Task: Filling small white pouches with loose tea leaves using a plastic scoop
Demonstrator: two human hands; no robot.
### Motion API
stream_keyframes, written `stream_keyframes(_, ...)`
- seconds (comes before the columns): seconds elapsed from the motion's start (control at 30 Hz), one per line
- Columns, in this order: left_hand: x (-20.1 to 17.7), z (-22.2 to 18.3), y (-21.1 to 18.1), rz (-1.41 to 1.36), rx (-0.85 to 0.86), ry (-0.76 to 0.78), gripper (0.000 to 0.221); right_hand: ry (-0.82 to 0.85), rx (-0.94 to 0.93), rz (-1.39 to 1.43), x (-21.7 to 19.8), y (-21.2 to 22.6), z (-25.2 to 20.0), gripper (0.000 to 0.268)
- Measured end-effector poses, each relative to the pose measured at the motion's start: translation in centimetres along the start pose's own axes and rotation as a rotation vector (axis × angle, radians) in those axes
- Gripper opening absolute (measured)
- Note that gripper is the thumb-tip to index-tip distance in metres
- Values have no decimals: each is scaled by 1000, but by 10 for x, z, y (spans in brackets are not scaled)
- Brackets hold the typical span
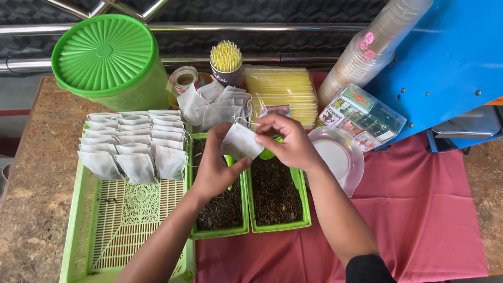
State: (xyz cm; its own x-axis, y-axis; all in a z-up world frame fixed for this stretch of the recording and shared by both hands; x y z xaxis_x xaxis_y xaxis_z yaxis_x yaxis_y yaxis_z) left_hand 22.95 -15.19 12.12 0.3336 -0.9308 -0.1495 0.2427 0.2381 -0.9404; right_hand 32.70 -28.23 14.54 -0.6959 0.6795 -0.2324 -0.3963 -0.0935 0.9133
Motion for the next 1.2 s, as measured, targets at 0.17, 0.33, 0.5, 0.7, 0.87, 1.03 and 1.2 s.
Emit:
stream_keyframes(0.17, 0, -7, 35, -54, 16, -84, 24, 27, -25, -162, 3, 22, 2, 24)
stream_keyframes(0.33, 4, -15, 42, -97, 64, -142, 20, 111, -66, -236, 13, 33, 0, 17)
stream_keyframes(0.5, -3, -19, 71, -148, 128, -204, 9, 152, -104, -253, 20, 39, 2, 22)
stream_keyframes(0.7, -7, -20, 41, -79, 181, -224, 8, 152, -58, -254, 24, 37, 3, 19)
stream_keyframes(0.87, -10, -18, 48, -41, 191, -227, 7, 134, -53, -282, 22, 26, 0, 16)
stream_keyframes(1.03, -9, -16, 53, -32, 172, -210, 9, 119, -34, -312, 16, 33, 1, 20)
stream_keyframes(1.2, 2, -22, 44, -58, 162, -170, 8, 77, -124, -293, 15, 43, -4, 15)
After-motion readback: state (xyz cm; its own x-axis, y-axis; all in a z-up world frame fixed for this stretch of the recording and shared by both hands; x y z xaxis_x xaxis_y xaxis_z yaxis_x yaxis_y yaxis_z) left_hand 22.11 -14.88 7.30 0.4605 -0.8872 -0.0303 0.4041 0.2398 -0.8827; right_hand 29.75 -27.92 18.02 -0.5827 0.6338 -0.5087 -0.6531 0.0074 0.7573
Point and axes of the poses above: each hand's wrist, its own z-axis towards the middle knuckle, its own x-axis out of the palm, y = z × x, the point moved 10 cm from there along z, towards the middle knuckle, and after that the axes turned 4 degrees about x, right-handed, at the moved point
